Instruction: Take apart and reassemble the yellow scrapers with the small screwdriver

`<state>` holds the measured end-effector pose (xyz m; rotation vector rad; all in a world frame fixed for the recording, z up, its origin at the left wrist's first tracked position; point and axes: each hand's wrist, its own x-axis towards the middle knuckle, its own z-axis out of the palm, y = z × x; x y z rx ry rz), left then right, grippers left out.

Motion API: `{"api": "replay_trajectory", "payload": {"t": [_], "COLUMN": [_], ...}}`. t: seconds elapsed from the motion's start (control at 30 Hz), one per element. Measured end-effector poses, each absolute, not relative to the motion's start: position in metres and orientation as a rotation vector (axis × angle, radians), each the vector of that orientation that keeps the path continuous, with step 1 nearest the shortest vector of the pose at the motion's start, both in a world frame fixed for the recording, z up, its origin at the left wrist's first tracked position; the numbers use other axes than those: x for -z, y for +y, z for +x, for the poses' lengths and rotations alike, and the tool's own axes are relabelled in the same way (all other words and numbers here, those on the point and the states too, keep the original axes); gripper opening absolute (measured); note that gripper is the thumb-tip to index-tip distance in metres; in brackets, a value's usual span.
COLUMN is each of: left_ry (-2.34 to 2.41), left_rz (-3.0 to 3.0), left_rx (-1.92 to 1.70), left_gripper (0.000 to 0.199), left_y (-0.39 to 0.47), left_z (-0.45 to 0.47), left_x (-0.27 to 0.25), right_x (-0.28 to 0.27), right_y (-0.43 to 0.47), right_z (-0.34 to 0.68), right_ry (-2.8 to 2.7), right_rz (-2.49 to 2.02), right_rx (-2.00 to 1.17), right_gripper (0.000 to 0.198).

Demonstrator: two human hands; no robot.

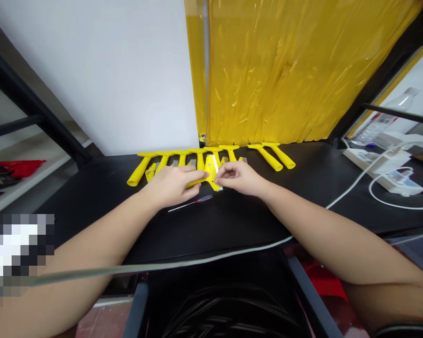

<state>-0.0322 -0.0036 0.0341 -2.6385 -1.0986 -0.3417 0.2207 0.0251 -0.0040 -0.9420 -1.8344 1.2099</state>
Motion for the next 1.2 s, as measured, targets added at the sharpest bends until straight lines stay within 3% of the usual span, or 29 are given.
{"api": "replay_trajectory", "payload": {"t": [0.27,0.57,0.97,1.2], "left_ry": [-1.081,-1.030,-0.872,-0.857], "left_rz": [-2.640,-2.618,-2.761,-2.721], "left_rx": [0.378,0.446,0.533,0.397], "left_gripper": [0.033,0.033,0.033,0.042], "left_y": [-0.006,-0.007,-0.007,-0.006], "left_z": [-0.024,-0.024,-0.025,-0.029], "left_x": [-0.029,-0.028,-0.027,-0.027], "right_x": [0.003,-0.005,-0.004,-0.008], "right_y": [0.022,0.017,0.017,0.017], "right_z": [0.219,0.214,0.219,0.223], "right_ry": [-1.802,-1.464,-1.526,-1.468], "right_rz": [-0.980,-0.879,-0.883,-0.867], "right_rx": [-1.256,-1.528,-1.571,-1.688], "right_gripper": [0.023,0.054,0.052,0.053]}}
